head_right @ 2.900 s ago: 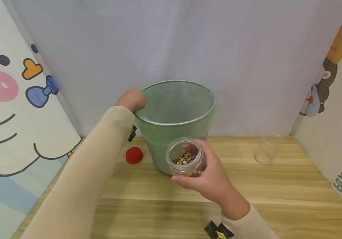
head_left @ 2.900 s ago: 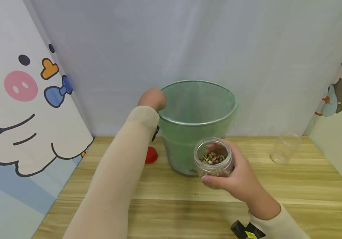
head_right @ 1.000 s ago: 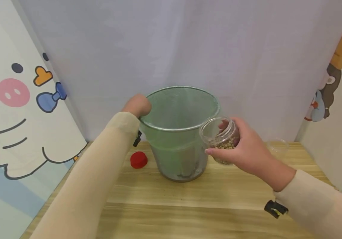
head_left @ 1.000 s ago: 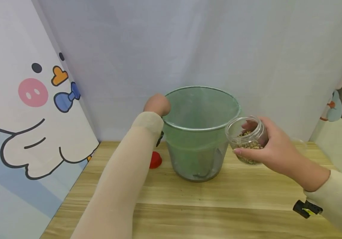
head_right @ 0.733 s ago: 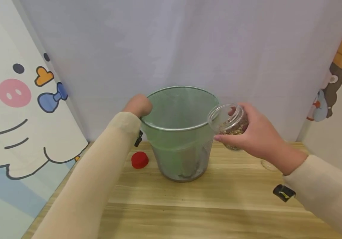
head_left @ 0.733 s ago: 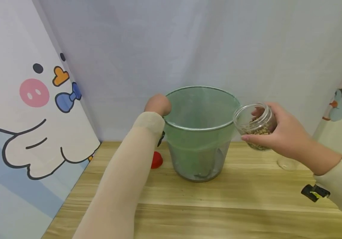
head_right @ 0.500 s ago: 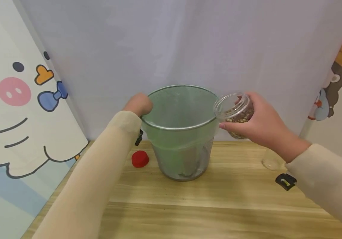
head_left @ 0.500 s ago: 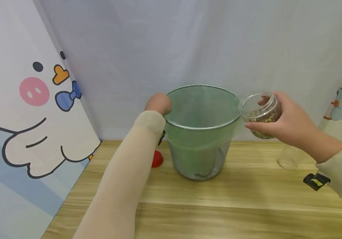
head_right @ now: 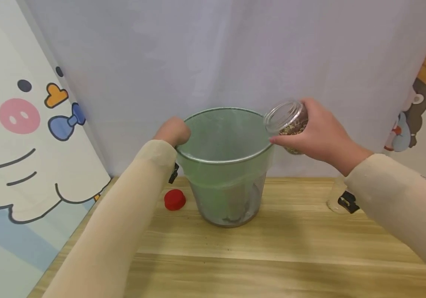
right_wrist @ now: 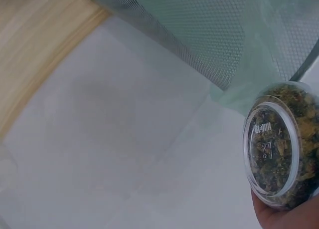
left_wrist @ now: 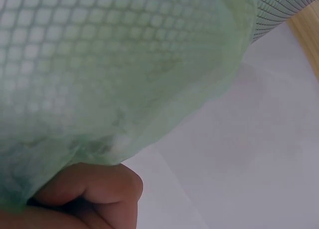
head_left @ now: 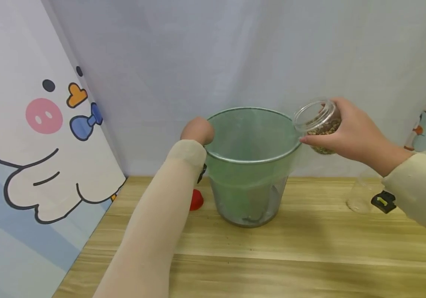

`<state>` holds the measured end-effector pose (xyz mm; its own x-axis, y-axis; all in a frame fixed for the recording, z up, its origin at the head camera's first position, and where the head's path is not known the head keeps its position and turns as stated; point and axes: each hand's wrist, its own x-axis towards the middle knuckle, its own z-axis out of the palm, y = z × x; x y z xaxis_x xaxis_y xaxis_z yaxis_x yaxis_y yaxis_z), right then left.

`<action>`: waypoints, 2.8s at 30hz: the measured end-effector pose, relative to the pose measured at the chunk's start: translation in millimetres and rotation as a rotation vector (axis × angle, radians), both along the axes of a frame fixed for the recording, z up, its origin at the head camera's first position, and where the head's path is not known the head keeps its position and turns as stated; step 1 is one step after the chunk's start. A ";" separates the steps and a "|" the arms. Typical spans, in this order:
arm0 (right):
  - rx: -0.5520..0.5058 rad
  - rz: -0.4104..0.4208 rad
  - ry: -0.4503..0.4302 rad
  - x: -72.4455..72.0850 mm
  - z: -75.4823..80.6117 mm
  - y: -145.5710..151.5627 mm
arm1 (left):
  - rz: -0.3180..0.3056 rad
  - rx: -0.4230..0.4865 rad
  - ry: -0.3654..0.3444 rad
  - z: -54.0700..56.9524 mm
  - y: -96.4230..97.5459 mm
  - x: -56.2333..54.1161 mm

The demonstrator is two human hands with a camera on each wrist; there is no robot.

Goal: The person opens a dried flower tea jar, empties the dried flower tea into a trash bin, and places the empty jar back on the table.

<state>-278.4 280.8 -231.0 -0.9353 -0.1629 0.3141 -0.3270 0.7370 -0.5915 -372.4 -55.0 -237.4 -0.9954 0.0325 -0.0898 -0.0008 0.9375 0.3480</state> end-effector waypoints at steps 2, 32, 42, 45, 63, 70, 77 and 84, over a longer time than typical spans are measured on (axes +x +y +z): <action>0.021 0.001 0.014 -6.3 2.5 -1.2 | 0.007 0.006 -0.007 -1.9 -0.2 -1.6; 0.245 -0.067 0.153 -56.5 30.2 9.2 | 0.028 0.013 0.014 -5.6 0.7 -5.6; 0.448 -0.023 0.255 -62.4 29.4 1.8 | 0.017 0.000 0.023 -3.4 1.7 -1.8; 0.515 -0.008 0.290 -62.9 27.8 -0.3 | 0.016 0.006 0.012 -4.0 2.6 -2.2; 0.643 0.105 0.459 -65.8 35.3 -13.9 | 0.013 -0.005 0.013 -3.8 1.7 -3.1; 0.740 0.152 0.492 -68.8 35.1 -16.0 | 0.018 0.010 0.019 -4.7 1.4 -2.9; 0.826 0.177 0.544 -69.7 37.0 -14.8 | 0.025 0.028 0.007 -4.3 0.6 -1.8; 0.861 0.172 0.565 -68.6 44.1 -14.3 | 0.015 0.003 0.012 -3.8 0.8 -3.2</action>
